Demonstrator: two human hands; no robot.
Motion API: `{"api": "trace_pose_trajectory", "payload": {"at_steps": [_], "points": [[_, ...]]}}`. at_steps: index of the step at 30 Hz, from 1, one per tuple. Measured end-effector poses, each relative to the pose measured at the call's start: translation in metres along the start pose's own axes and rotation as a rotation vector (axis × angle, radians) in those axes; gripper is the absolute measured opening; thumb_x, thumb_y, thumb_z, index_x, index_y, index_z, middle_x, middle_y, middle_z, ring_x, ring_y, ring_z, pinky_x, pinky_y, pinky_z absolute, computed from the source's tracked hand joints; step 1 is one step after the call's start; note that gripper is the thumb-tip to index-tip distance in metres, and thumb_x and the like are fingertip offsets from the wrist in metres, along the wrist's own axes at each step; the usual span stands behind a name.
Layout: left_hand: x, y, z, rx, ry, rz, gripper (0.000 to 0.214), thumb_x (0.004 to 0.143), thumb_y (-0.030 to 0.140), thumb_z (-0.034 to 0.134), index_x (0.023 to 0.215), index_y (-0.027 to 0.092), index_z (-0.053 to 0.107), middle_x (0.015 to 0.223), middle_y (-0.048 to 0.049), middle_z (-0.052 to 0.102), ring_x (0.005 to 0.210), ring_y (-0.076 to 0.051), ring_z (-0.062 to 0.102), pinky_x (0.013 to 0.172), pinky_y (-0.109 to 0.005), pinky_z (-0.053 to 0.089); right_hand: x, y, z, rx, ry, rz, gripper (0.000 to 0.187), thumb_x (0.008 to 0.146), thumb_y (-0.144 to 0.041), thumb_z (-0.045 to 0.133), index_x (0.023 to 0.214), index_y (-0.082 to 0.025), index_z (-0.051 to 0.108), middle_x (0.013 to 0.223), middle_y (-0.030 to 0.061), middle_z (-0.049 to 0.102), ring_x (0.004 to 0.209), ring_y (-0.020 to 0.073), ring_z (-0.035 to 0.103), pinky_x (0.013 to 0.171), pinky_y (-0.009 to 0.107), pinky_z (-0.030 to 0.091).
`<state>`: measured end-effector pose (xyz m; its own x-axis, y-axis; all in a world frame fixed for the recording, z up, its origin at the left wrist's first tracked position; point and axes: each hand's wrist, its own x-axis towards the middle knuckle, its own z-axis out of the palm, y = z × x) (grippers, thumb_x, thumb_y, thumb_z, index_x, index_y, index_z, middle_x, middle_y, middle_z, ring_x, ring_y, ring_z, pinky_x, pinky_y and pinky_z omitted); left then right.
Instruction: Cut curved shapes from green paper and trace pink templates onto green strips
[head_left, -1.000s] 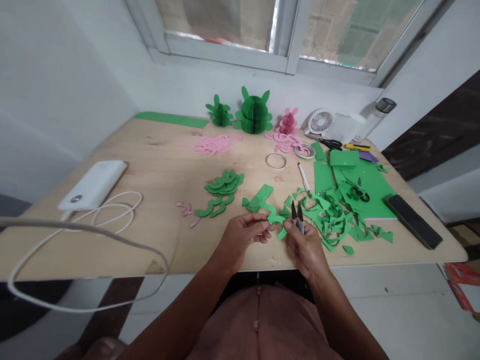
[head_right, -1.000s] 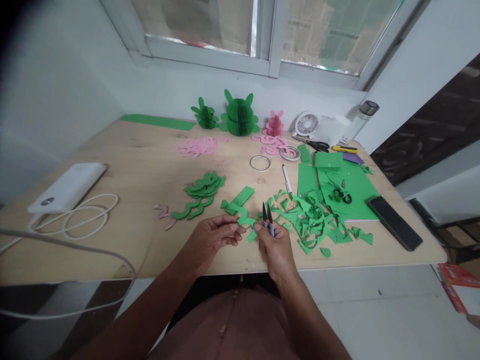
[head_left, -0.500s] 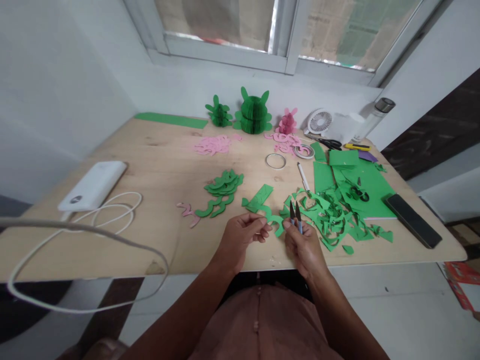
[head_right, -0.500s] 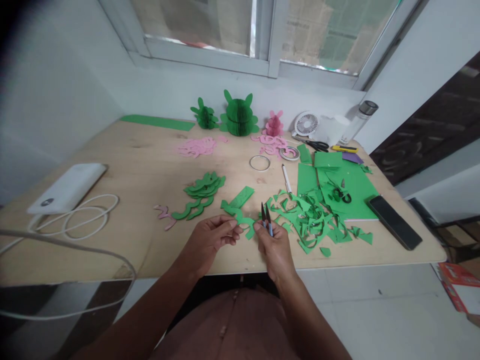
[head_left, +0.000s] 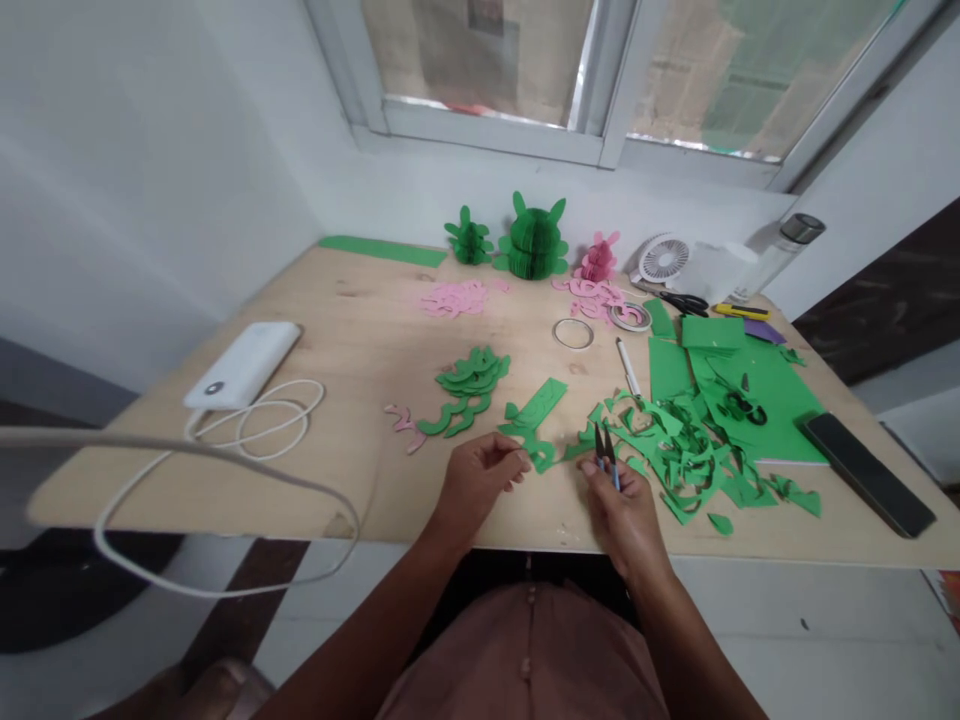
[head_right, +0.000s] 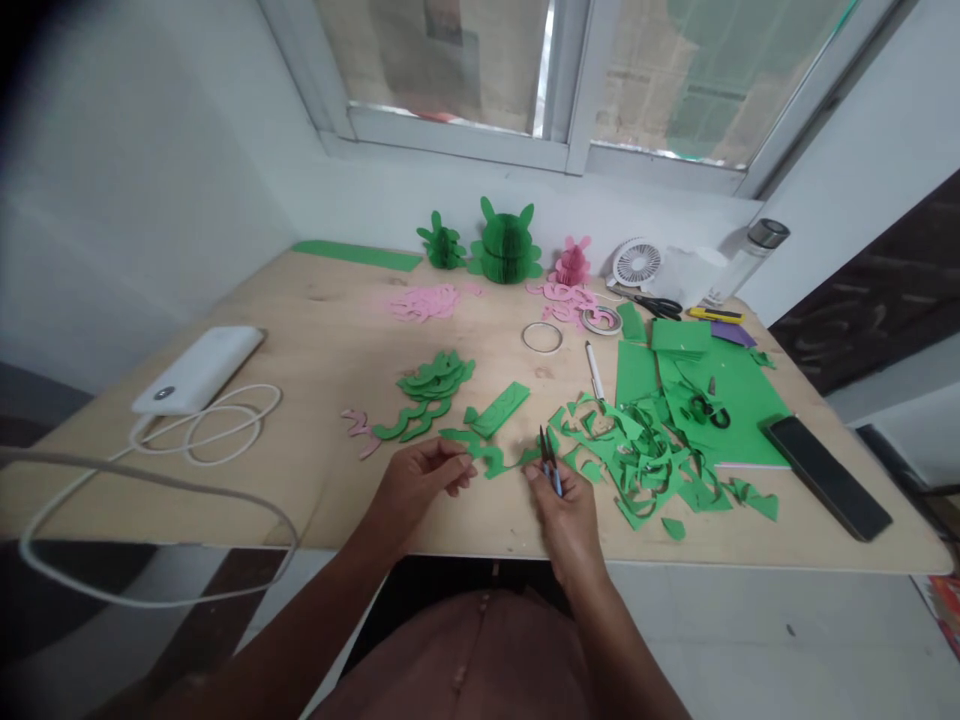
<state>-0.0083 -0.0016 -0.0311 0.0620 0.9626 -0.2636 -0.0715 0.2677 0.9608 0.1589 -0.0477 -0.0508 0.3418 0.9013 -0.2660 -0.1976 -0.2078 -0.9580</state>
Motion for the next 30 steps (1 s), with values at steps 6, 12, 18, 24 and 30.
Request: {"api": "trace_pose_trajectory", "payload": {"at_steps": [6, 12, 18, 24, 30], "points": [[0.023, 0.008, -0.056, 0.308, 0.118, 0.109, 0.014, 0.064, 0.032, 0.061, 0.065, 0.018, 0.058, 0.051, 0.0032, 0.057, 0.046, -0.01, 0.048, 0.046, -0.021, 0.037, 0.003, 0.013, -0.008, -0.178, 0.073, -0.168, 0.028, 0.073, -0.044, 0.069, 0.073, -0.017, 0.07, 0.061, -0.0016, 0.053, 0.06, 0.0133, 0.043, 0.053, 0.023, 0.035], [0.06, 0.022, -0.082, 0.927, 0.313, 0.134, 0.011, 0.07, 0.026, 0.054, 0.067, 0.02, 0.062, 0.065, -0.0026, 0.066, 0.067, -0.021, 0.062, 0.058, -0.027, 0.041, 0.002, 0.013, -0.005, -0.234, 0.045, -0.209, 0.026, 0.075, -0.042, 0.066, 0.076, -0.017, 0.071, 0.066, 0.0004, 0.06, 0.064, 0.0159, 0.049, 0.057, 0.025, 0.039], [0.065, 0.023, -0.089, 1.239, 0.51, 0.033, 0.031, 0.079, 0.031, 0.051, 0.104, 0.02, 0.066, 0.084, -0.0102, 0.072, 0.09, -0.032, 0.065, 0.07, -0.037, 0.046, 0.001, 0.013, -0.006, -0.219, 0.066, -0.211, 0.026, 0.074, -0.042, 0.068, 0.076, -0.017, 0.071, 0.071, 0.0028, 0.065, 0.069, 0.0183, 0.054, 0.062, 0.027, 0.042], [0.032, -0.008, -0.1, 1.183, 0.62, 0.315, 0.033, 0.081, 0.025, 0.046, 0.107, 0.016, 0.064, 0.098, -0.0125, 0.071, 0.095, -0.031, 0.063, 0.08, -0.04, 0.046, 0.002, 0.016, -0.007, -0.214, 0.056, -0.232, 0.024, 0.075, -0.041, 0.068, 0.077, -0.017, 0.072, 0.071, 0.004, 0.066, 0.069, 0.0196, 0.056, 0.063, 0.029, 0.044], [0.012, -0.03, -0.101, 1.251, 0.574, 0.376, 0.037, 0.082, 0.029, 0.048, 0.113, 0.013, 0.06, 0.107, -0.0162, 0.068, 0.104, -0.034, 0.058, 0.088, -0.046, 0.042, 0.001, 0.017, -0.008, -0.248, 0.048, -0.263, 0.024, 0.075, -0.041, 0.067, 0.077, -0.017, 0.071, 0.069, 0.0026, 0.064, 0.068, 0.0191, 0.055, 0.064, 0.029, 0.043]]}}
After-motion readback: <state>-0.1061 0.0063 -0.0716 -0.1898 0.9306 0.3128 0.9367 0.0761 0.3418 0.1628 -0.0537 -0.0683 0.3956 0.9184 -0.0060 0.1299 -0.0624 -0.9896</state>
